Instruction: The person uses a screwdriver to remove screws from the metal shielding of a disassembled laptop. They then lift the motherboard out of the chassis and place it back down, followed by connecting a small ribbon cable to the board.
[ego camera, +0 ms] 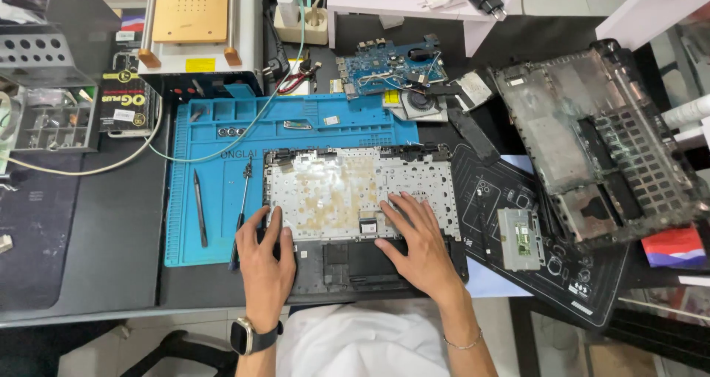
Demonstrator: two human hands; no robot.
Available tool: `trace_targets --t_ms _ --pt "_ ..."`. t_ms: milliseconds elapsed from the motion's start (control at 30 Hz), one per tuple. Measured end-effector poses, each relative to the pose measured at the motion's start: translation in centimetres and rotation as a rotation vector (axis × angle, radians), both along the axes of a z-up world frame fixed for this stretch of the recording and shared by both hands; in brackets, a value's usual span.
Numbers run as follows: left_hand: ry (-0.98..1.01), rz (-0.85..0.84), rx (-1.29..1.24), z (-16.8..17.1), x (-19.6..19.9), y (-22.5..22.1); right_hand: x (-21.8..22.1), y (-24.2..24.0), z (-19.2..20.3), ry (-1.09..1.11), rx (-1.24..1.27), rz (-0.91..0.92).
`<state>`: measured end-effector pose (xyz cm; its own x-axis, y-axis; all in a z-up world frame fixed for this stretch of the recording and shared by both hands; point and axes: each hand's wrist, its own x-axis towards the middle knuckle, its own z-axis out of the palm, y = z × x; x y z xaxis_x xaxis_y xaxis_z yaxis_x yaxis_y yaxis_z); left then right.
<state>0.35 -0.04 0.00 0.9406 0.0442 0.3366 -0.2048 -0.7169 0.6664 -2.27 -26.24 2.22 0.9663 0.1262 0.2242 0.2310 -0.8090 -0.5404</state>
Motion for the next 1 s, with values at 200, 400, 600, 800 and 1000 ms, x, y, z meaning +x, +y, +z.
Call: trace_targets --t_ms 200,400,600,800,1000 --pt "0.018 0.014 0.023 1.00 0.25 -0.31 0.22 0.03 0.24 0.024 -0.020 0.000" --pt "0.025 0.030 0.042 0.42 0.42 -0.20 0.41 0.19 0.07 0.011 -0.091 0.013" --pt "0.056 0.029 0.050 0.69 0.68 -0.17 0.62 0.43 -0.13 0.042 -0.134 0.004" --pt "0.091 0.027 0.066 0.58 0.87 -0.11 0.65 0.62 -0.16 0.051 -0.230 0.015" --pt "0.083 -0.011 0.088 1.06 0.84 -0.11 0.64 0.65 -0.31 0.055 -0.241 0.016"
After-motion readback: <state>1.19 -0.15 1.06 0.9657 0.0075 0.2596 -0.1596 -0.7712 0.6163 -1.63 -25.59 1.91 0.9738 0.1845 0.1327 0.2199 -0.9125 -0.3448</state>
